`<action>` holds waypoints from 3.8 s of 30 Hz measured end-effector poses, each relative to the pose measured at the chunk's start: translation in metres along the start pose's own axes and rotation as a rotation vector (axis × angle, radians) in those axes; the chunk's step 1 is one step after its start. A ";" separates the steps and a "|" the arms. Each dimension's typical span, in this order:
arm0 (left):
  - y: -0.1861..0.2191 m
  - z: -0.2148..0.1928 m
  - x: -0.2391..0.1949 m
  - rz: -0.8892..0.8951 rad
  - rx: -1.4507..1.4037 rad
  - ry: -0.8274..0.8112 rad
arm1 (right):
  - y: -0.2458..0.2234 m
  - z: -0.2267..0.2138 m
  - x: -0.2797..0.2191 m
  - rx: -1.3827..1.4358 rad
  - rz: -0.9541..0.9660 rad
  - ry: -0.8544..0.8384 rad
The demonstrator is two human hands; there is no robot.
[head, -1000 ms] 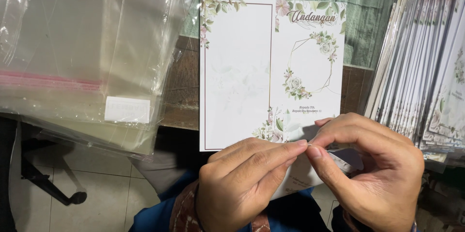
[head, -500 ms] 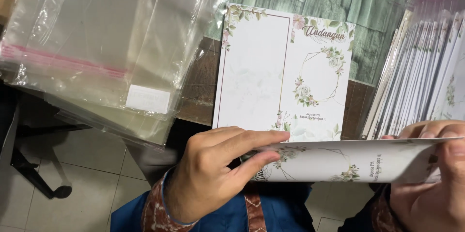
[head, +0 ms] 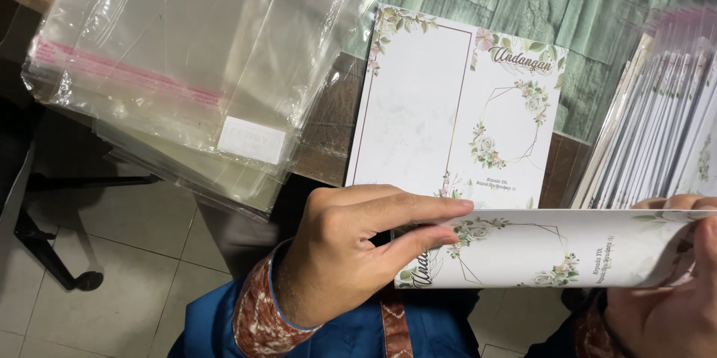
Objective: Folding printed wedding invitations along pre-scored lines at a workspace
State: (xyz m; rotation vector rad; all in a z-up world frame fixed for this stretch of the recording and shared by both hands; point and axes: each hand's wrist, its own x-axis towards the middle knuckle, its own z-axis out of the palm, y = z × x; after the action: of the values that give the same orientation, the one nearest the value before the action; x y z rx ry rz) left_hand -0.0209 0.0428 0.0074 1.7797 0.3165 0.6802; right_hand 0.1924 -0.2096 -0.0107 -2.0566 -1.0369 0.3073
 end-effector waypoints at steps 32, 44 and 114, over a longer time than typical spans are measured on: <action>-0.010 -0.037 0.017 0.016 0.342 -0.077 | -0.052 0.027 0.048 -0.314 -0.078 -0.077; -0.027 -0.043 0.040 -0.073 0.377 -0.109 | -0.043 0.042 0.061 -0.323 -0.142 -0.032; -0.009 -0.040 0.037 -0.158 0.328 -0.033 | -0.065 0.022 0.068 0.120 0.205 -0.013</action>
State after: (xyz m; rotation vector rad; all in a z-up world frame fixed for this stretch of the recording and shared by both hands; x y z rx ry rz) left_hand -0.0138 0.0964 0.0168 2.0481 0.5655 0.5061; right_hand 0.1869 -0.1230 0.0318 -2.0562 -0.7962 0.4767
